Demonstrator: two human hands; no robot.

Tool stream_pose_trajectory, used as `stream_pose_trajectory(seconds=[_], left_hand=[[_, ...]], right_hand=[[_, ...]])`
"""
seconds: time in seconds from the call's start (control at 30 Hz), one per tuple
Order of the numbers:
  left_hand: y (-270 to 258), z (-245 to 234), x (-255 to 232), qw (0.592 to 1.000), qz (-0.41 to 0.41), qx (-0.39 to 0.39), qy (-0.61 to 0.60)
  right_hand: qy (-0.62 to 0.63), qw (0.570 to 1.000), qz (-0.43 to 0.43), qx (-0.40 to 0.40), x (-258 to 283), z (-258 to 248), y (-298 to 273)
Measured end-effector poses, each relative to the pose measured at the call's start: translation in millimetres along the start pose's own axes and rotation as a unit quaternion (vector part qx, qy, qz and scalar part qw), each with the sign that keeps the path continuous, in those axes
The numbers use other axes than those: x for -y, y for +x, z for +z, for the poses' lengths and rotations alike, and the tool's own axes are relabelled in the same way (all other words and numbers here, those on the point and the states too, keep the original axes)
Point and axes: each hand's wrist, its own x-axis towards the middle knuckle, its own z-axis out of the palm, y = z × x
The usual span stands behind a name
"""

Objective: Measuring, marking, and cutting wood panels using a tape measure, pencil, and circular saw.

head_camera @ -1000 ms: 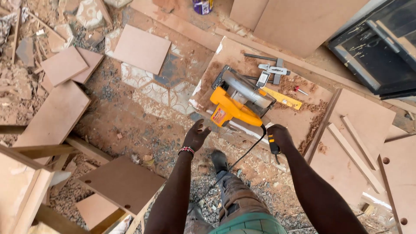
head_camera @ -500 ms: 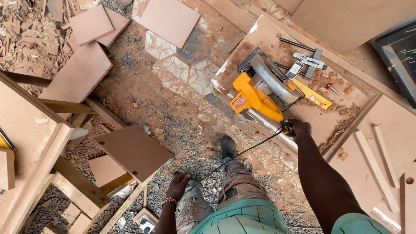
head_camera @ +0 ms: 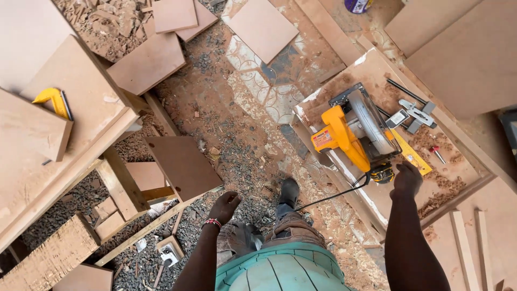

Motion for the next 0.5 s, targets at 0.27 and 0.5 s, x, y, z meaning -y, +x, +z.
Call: stream_pose_trajectory(seconds=[0.27, 0.5], left_hand=[[-11.8, -97.6, 20.4, 0.964, -0.007, -0.229, -0.132], [46.8, -131.3, -28.9, 0.956, 0.045, -0.253, -0.144]], right_hand=[[-0.018, 0.975, -0.22, 0.01, 99.0, 32.4, -67.9], [-0.121, 0.866, -0.478, 0.087, 147.5, 153.6, -117.4]])
